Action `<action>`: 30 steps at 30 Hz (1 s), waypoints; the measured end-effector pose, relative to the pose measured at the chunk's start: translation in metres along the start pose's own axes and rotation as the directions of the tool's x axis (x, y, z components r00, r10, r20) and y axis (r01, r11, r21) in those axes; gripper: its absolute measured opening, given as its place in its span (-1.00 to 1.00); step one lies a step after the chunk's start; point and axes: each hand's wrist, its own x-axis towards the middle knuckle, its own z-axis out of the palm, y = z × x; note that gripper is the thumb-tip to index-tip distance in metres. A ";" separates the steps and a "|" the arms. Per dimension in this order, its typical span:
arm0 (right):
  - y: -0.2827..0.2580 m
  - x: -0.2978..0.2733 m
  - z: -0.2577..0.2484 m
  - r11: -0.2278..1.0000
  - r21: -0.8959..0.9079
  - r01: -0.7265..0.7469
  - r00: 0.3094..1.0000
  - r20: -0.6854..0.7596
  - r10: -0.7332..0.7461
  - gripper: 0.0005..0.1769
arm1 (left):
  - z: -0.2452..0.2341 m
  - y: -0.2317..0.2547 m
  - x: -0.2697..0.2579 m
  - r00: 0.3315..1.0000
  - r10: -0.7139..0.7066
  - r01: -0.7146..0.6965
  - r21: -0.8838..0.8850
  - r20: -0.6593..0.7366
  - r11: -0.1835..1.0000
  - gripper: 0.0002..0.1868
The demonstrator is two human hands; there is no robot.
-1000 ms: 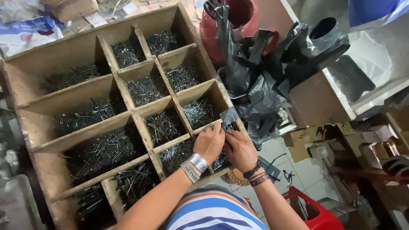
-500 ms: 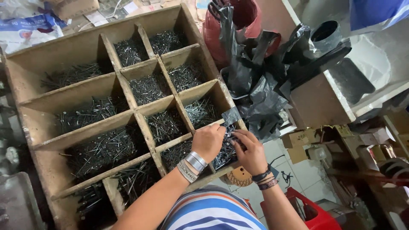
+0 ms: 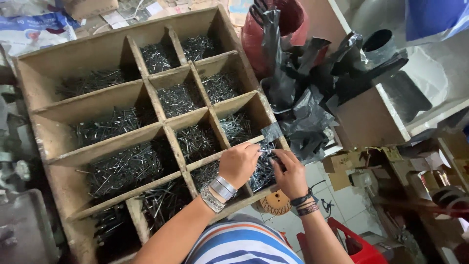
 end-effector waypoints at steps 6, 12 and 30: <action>0.015 -0.007 0.024 0.981 -0.176 0.086 0.992 -0.077 -0.101 -0.70 | -0.004 -0.008 -0.015 0.991 -0.126 0.117 -0.192 -0.035 0.974 -0.78; 0.004 -0.008 0.037 0.955 -0.281 0.098 0.975 -0.166 -0.149 -0.69 | -0.014 -0.012 -0.020 0.991 -0.129 0.115 -0.258 -0.037 0.959 -0.78; 0.042 -0.020 0.065 0.888 -0.459 0.024 0.960 -0.236 -0.148 -0.70 | -0.155 -0.082 -0.101 0.950 -0.184 0.093 -0.337 -0.251 0.937 -0.86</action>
